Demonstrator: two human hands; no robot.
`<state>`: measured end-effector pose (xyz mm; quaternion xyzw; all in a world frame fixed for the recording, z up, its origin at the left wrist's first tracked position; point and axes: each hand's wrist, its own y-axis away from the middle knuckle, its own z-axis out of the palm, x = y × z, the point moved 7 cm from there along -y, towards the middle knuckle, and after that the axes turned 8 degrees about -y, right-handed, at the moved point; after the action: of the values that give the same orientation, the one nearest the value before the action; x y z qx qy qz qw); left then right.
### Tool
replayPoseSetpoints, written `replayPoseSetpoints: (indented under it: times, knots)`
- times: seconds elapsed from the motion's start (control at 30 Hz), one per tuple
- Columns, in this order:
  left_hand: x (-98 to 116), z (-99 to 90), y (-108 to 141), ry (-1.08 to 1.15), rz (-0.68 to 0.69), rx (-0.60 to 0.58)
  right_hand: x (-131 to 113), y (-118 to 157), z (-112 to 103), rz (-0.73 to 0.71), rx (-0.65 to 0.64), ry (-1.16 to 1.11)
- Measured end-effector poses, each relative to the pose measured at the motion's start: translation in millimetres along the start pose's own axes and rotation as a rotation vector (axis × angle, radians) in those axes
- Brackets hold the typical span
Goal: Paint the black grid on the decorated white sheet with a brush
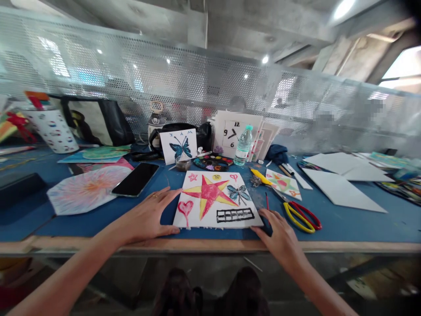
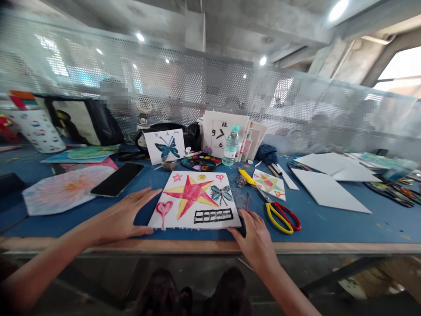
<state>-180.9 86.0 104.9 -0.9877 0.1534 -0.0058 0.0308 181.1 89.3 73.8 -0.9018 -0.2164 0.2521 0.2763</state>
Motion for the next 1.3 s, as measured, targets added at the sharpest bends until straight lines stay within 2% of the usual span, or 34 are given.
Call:
replayPoseSetpoints:
  times: [0.47,0.73,0.8,0.87,0.97,1.03,1.1,1.2,1.3]
  knots:
    - [7,-0.4,-3,-0.007,-0.007,0.073,0,-12,-3,0.054,-0.052,-0.041]
    - [19,-2.1,-4,-0.016,0.004,0.01,3,-15,-6,0.064,-0.068,-0.066]
    - [21,-1.6,-1,-0.025,0.01,0.0,1,-14,-12,0.055,-0.06,-0.094]
    - [19,-4.2,1,-0.032,0.018,-0.003,-5,-15,-27,0.03,-0.022,-0.142]
    - [14,-25.9,-5,-0.013,0.052,0.045,-22,-23,-62,0.003,0.066,-0.246]
    - [10,-55.6,-19,0.043,0.074,0.137,-35,-36,-82,0.01,0.087,-0.363]
    - [8,-87.2,-43,0.116,0.077,0.209,-45,-55,-96,0.045,0.118,-0.583]
    - [13,-114.1,-86,0.343,0.123,0.169,-54,-91,-102,0.073,0.142,-0.86]
    - [15,-112.2,-117,0.384,0.098,0.134,-57,-126,-94,0.068,0.086,-1.049]
